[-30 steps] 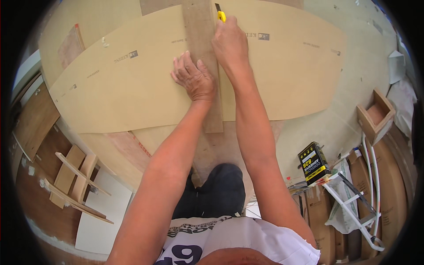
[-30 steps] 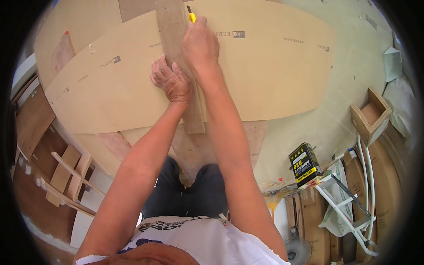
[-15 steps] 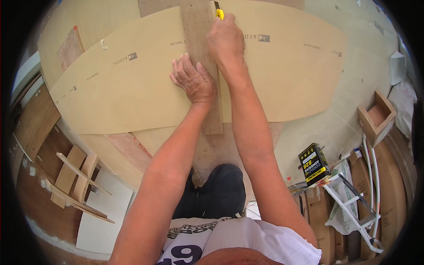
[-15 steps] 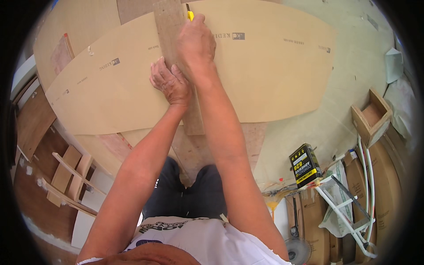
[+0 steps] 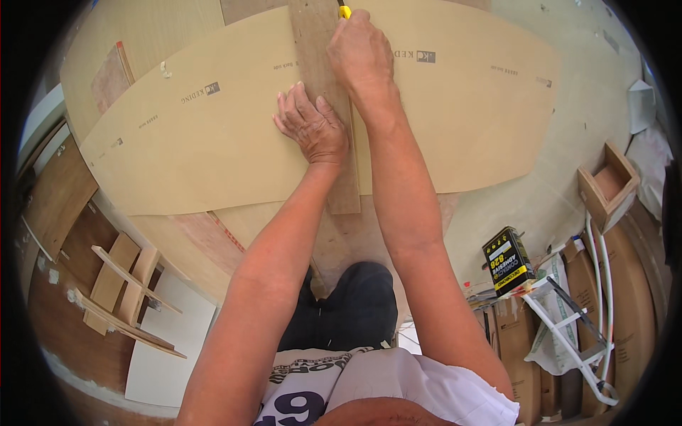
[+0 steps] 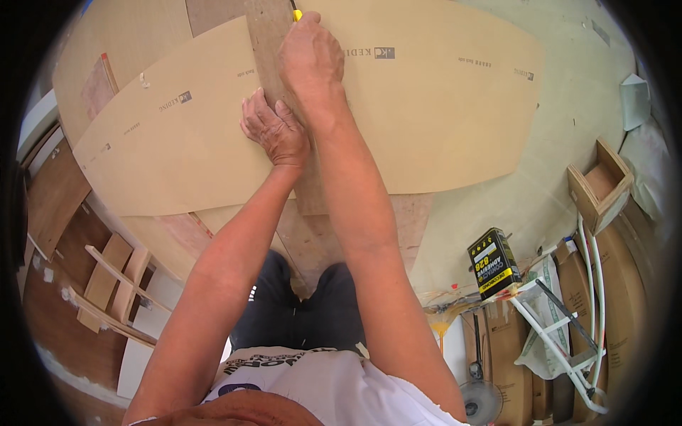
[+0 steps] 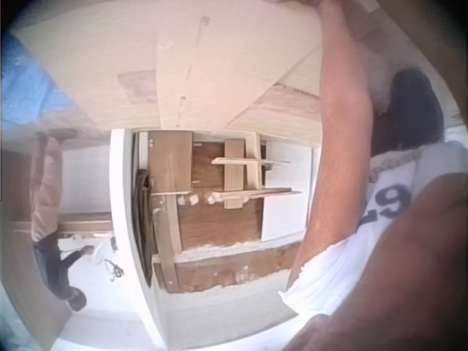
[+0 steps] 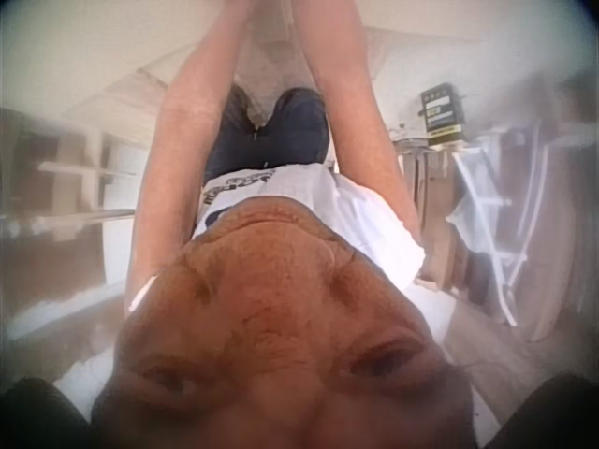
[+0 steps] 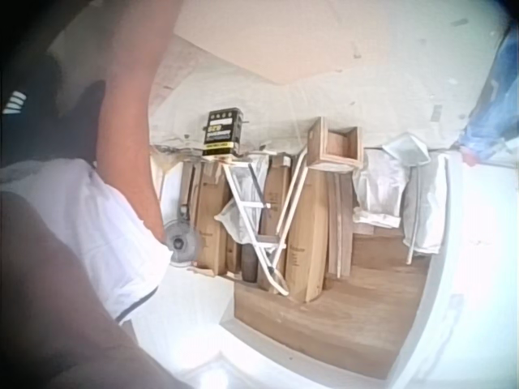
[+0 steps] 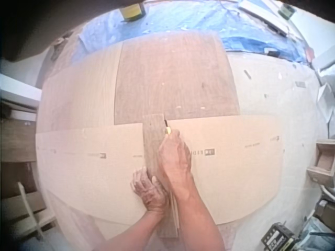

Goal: The person measures a large sheet of plywood with a tape measure and marks it with a pencil. They then use a straight edge and a utility knife to cut the plywood into smaller pieces. Finally, they carry a cut piece into a bathroom and fit it around the toilet.

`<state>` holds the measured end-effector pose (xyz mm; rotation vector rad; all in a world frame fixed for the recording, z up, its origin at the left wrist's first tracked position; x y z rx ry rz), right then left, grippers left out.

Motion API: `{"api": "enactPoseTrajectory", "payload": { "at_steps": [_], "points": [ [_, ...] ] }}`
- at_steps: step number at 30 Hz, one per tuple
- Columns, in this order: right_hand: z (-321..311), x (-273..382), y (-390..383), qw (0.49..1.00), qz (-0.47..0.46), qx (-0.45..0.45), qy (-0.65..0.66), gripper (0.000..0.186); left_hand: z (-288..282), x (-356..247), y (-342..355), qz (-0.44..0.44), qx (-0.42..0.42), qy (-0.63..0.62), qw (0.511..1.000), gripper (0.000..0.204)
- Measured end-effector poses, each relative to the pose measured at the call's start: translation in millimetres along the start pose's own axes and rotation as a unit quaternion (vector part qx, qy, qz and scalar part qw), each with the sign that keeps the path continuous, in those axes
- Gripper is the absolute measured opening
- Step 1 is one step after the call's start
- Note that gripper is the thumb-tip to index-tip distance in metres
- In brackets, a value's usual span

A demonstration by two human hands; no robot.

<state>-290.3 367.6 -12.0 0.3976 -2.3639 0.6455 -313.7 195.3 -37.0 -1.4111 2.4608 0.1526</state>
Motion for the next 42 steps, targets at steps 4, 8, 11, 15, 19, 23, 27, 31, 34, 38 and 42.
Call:
{"api": "enactPoseTrajectory", "payload": {
  "at_steps": [4, 8, 11, 15, 19, 23, 27, 31, 34, 38, 42],
  "points": [
    [-2, 1, -2, 1.000, 0.003, 0.001, 0.005, 0.034, 0, -1, 0, 0.002, 0.001, 0.000, 1.000, 0.049],
    [-1, 2, -3, 1.000, 0.004, 0.006, 0.001, 0.034, 0, 0, 0, 0.001, -0.003, 0.001, 1.000, 0.049],
    [-1, 2, -2, 1.000, -0.001, 0.002, -0.010, 0.033, 0, -1, 0, 0.002, -0.004, 0.003, 1.000, 0.049],
    [-1, 4, 0, 1.000, -0.004, 0.016, -0.026, 0.029, -1, -1, 0, 0.002, -0.002, -0.002, 1.000, 0.050],
    [0, 5, 0, 0.999, -0.001, 0.040, -0.035, 0.024, -1, -1, -1, 0.008, -0.003, -0.007, 1.000, 0.049],
    [1, 7, -3, 0.998, -0.008, 0.041, -0.040, 0.023, -1, -1, 0, 0.007, -0.004, -0.007, 1.000, 0.049],
    [1, 3, -12, 0.999, -0.006, 0.039, -0.035, 0.021, -1, 0, 0, 0.009, 0.000, -0.011, 1.000, 0.048],
    [2, 1, -24, 0.999, -0.022, 0.037, -0.032, 0.021, 1, 1, 0, -0.001, 0.018, -0.020, 1.000, 0.050],
    [6, -5, -38, 0.999, -0.015, 0.037, -0.028, 0.023, 1, 1, 0, -0.001, 0.022, -0.022, 1.000, 0.050],
    [8, -10, -57, 0.998, -0.004, 0.056, -0.020, 0.023, 1, 2, -1, -0.008, 0.018, -0.036, 0.999, 0.049],
    [8, -14, -81, 0.998, -0.007, 0.067, -0.015, 0.024, 6, 6, 0, -0.002, 0.002, -0.032, 0.999, 0.050]
  ]
}}
Point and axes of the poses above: each hand's wrist, its own y-axis towards the middle knuckle, its own z-axis out of the palm, x = y × z, the point moved 6 cm from there along y, towards the middle knuckle, and after that the axes turned 11 degrees about -z, right-handed, at the moved point
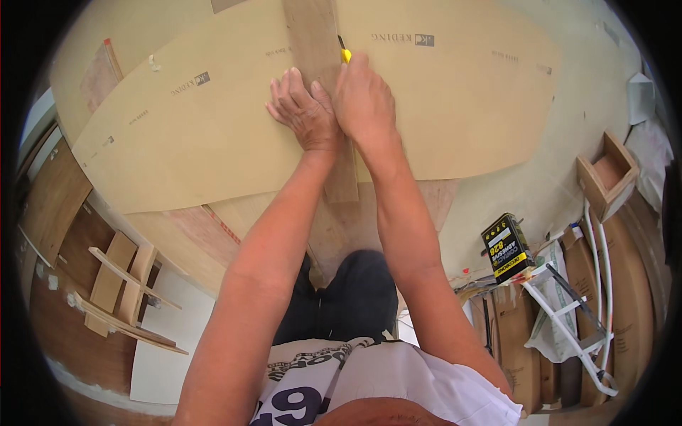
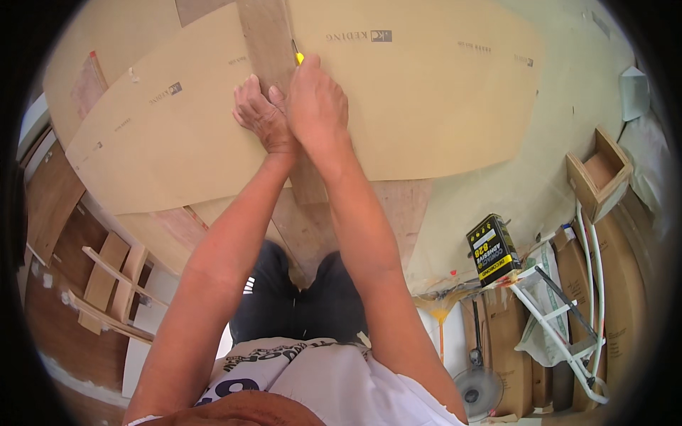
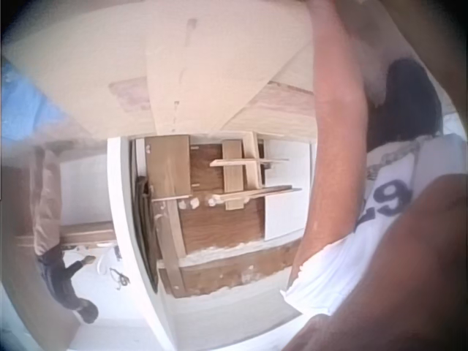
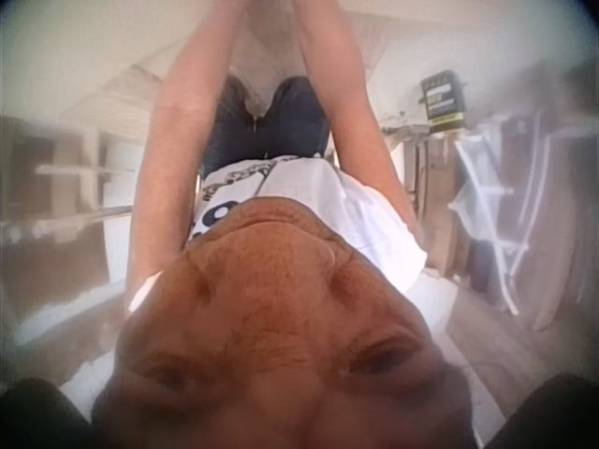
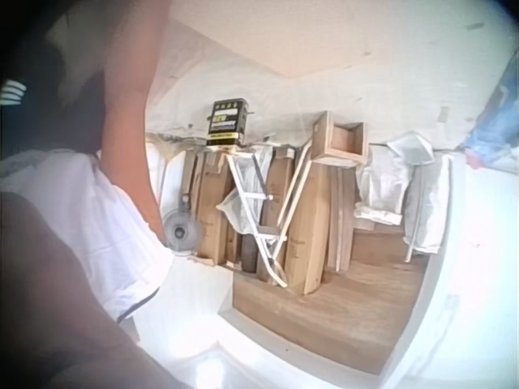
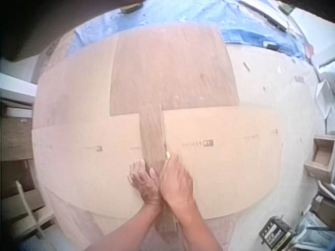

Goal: The person measures a large sheet of plywood with a tape measure and marks it with a pencil. They then use a straight edge and a utility knife to cut the plywood into smaller pieces. Finally, they carry a cut piece into a bathroom and fit it around the toilet.

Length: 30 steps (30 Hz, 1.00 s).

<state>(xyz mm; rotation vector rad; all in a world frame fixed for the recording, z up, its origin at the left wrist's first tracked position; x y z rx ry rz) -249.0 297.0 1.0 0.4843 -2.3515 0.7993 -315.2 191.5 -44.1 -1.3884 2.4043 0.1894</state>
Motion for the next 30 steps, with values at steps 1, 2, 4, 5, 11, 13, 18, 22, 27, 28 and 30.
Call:
{"api": "enactPoseTrajectory", "payload": {
  "at_steps": [1, 2, 4, 5, 11, 13, 18, 22, 27, 28, 30],
  "points": [
    [0, 0, -7, 1.000, -0.003, 0.000, 0.000, 0.024, 1, 1, 1, 0.004, -0.006, 0.003, 1.000, 0.050],
    [1, -1, -14, 1.000, -0.005, 0.000, 0.000, 0.024, 1, 1, 1, 0.006, -0.010, 0.004, 1.000, 0.050],
    [10, -9, -27, 1.000, 0.010, 0.006, -0.001, 0.022, 1, 2, 0, 0.012, -0.016, 0.005, 1.000, 0.050],
    [15, -14, -35, 1.000, 0.019, 0.010, -0.002, 0.021, 1, 2, 0, 0.017, -0.019, 0.003, 1.000, 0.050],
    [33, -29, -98, 0.999, 0.024, 0.018, 0.015, 0.018, -6, -7, 1, 0.027, -0.017, -0.006, 0.999, 0.048],
    [41, -37, -118, 0.998, 0.038, 0.040, 0.011, 0.018, -6, -7, 1, 0.024, -0.026, 0.003, 0.999, 0.047],
    [66, -55, -172, 0.998, 0.059, 0.033, 0.013, 0.017, -3, -7, 1, 0.016, -0.005, 0.002, 1.000, 0.047],
    [78, -63, -212, 0.994, 0.092, 0.060, 0.008, 0.017, -7, -8, 0, 0.013, -0.010, -0.016, 1.000, 0.046],
    [96, -77, -248, 0.990, 0.125, 0.062, -0.009, 0.017, -6, -10, 1, 0.006, 0.002, -0.013, 1.000, 0.047],
    [95, -75, -248, 0.989, 0.136, 0.064, -0.014, 0.017, -5, -10, 1, 0.011, 0.002, -0.011, 1.000, 0.046],
    [97, -74, -255, 0.987, 0.147, 0.069, -0.021, 0.017, -6, -7, -1, 0.012, 0.002, -0.013, 1.000, 0.046]
  ]
}}
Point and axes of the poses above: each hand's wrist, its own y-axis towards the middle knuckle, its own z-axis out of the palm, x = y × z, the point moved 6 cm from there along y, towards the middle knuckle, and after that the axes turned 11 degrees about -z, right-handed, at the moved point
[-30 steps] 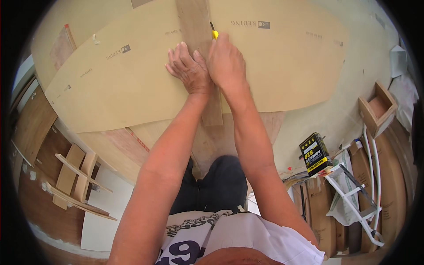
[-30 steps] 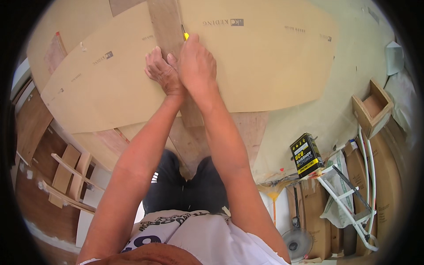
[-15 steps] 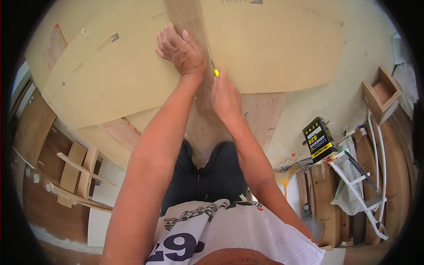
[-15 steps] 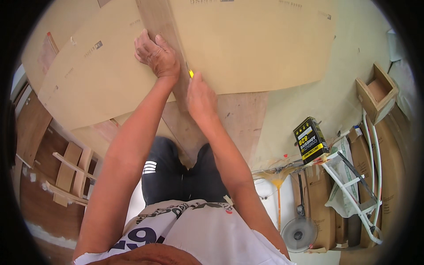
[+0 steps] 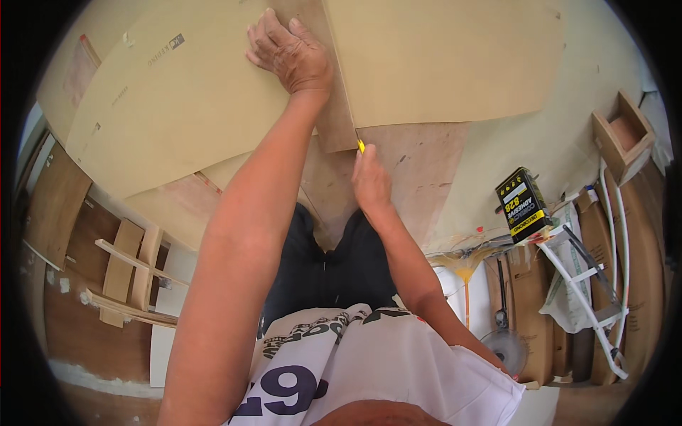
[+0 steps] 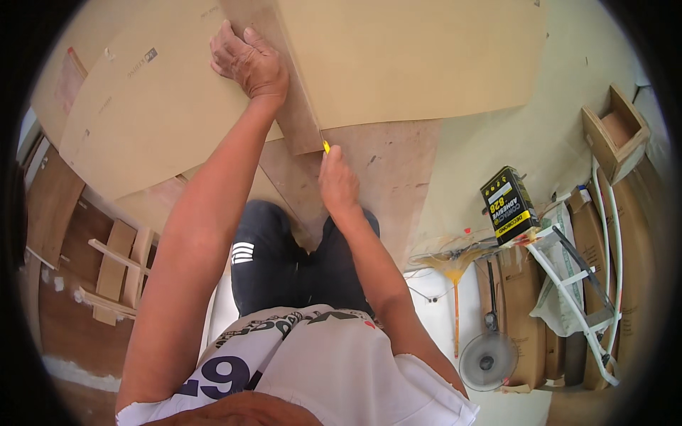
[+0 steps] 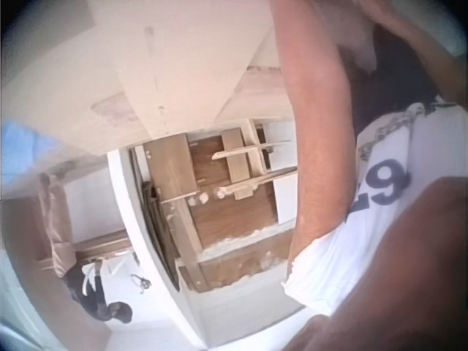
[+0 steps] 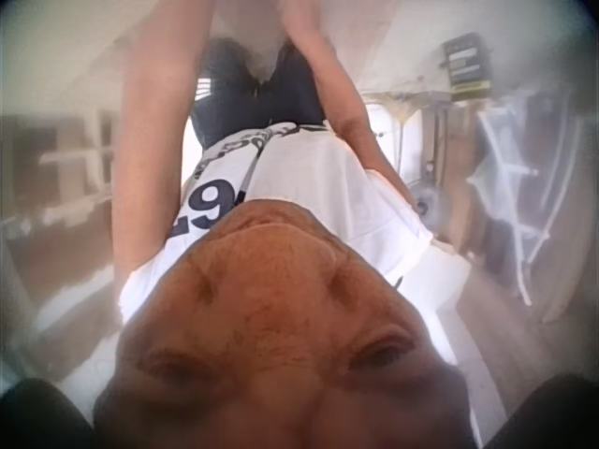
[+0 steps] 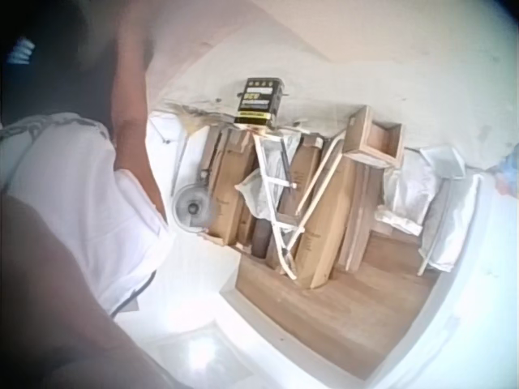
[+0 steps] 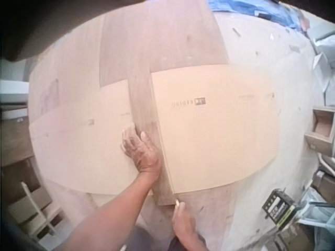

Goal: The person measures a large sheet of plywood with a tape measure and marks it with a pencil. They then use a straight edge and a utility knife to cut the plywood into smaller pieces. Finally, they carry a cut piece into a bathroom and fit it around the toilet.

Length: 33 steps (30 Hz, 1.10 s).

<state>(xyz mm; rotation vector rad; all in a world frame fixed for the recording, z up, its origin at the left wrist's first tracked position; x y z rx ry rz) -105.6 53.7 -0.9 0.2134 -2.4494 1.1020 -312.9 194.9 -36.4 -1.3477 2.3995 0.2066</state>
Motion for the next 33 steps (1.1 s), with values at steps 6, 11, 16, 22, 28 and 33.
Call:
{"api": "enactPoseTrajectory", "payload": {
  "at_steps": [6, 11, 16, 22, 28, 33],
  "points": [
    [2, -5, 0, 0.998, -0.033, -0.052, 0.023, 0.018, 3, 1, 0, -0.002, 0.002, 0.011, 1.000, 0.046],
    [-23, 5, 2, 0.997, 0.048, 0.057, 0.033, 0.019, -2, -5, 1, -0.008, 0.005, 0.002, 1.000, 0.046],
    [-98, 59, 64, 0.984, -0.013, -0.041, 0.174, 0.022, -1, 0, 1, -0.012, -0.019, 0.019, 1.000, 0.048],
    [-145, 126, 222, 0.953, -0.187, -0.188, 0.148, 0.026, 0, -3, -1, 0.005, -0.016, 0.047, 0.999, 0.049],
    [-161, 163, 265, 0.966, -0.187, -0.171, 0.056, 0.026, 0, -1, -1, 0.002, -0.010, 0.052, 0.999, 0.050],
    [-164, 168, 268, 0.980, -0.149, -0.129, 0.033, 0.028, 0, -1, -1, -0.009, -0.003, 0.051, 0.999, 0.049]
  ]
}}
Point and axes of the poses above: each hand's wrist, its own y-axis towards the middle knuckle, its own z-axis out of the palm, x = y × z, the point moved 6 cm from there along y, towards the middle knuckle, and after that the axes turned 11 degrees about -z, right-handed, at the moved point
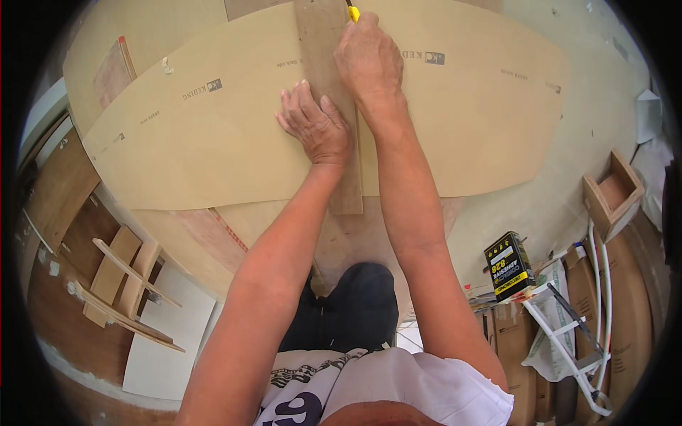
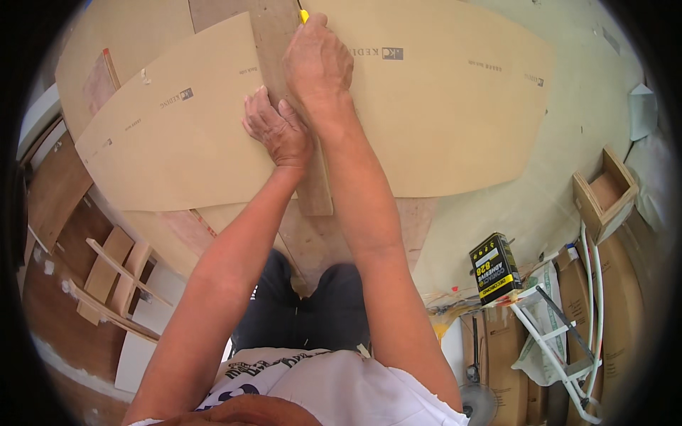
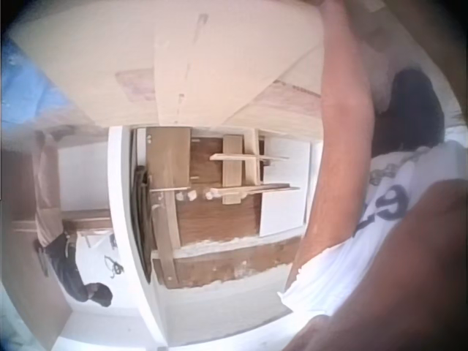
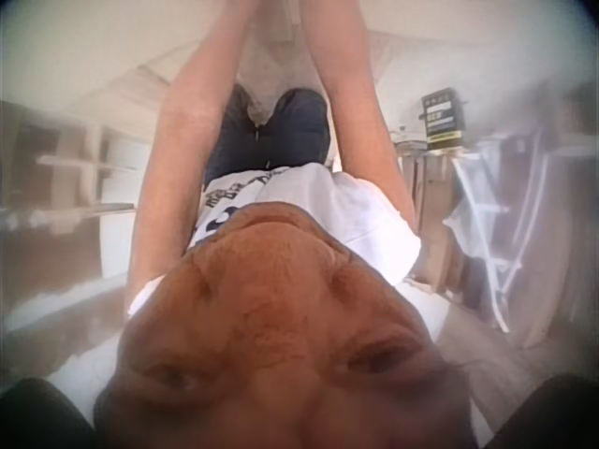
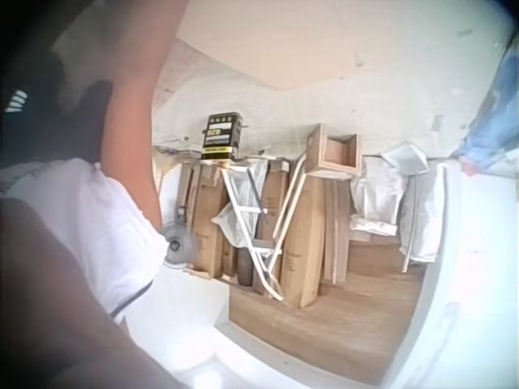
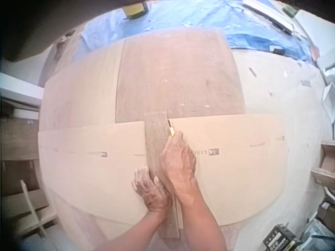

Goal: The person measures a large sheet of plywood with a tape measure and marks it with a pencil. They then use a straight edge and a utility knife to cut the plywood into smaller pieces. Finally, they carry a cut piece into a bathroom and fit it around the toilet.

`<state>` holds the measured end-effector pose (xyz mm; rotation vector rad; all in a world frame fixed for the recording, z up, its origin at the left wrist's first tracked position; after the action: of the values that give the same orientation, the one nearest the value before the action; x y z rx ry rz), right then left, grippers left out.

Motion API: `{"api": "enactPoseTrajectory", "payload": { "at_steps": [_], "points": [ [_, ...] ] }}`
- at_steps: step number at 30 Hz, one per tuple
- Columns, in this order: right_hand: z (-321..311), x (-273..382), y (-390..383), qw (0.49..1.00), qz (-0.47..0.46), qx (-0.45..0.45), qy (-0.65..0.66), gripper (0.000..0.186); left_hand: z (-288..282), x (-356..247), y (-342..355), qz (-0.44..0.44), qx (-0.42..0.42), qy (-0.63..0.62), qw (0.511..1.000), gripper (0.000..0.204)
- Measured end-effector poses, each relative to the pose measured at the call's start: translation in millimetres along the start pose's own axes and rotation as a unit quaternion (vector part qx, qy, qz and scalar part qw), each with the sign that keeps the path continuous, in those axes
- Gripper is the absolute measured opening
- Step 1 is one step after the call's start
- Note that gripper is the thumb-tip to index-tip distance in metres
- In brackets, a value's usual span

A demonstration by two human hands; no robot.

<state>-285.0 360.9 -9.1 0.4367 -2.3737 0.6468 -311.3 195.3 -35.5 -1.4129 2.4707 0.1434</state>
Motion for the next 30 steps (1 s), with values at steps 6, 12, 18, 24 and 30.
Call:
{"api": "enactPoseTrajectory", "payload": {
  "at_steps": [6, 12, 18, 24, 30],
  "points": [
    [0.7, 2.6, 2.1, 0.999, 0.019, 0.024, -0.019, 0.029, -1.9, -1.6, -0.4, -0.005, 0.003, -0.007, 1.000, 0.048],
    [-2.3, 4.3, 1.4, 1.000, 0.014, 0.005, -0.002, 0.027, -1.7, -1.3, -0.8, -0.002, 0.004, -0.004, 1.000, 0.048],
    [-0.7, 2.8, 4.9, 1.000, -0.007, 0.010, -0.003, 0.024, -1.9, -1.8, -1.0, 0.001, 0.001, -0.003, 1.000, 0.049],
    [1.0, 3.2, 5.9, 0.999, -0.010, 0.029, -0.016, 0.023, -1.4, -0.5, -1.3, 0.005, 0.000, -0.007, 1.000, 0.048],
    [2.8, -0.3, 8.7, 0.997, -0.009, 0.069, -0.014, 0.022, -0.7, 0.6, -1.5, 0.007, 0.001, -0.019, 1.000, 0.048]
  ]
}}
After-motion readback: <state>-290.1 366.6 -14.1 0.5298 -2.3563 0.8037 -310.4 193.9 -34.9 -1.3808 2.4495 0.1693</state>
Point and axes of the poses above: each hand's wrist, its own y-axis towards the middle knuckle, its own z-axis out of the palm, x = y × z, the point moved 6 cm from there along y, towards the middle knuckle, and after that the axes turned 11 degrees about -z, right-handed, at the moved point
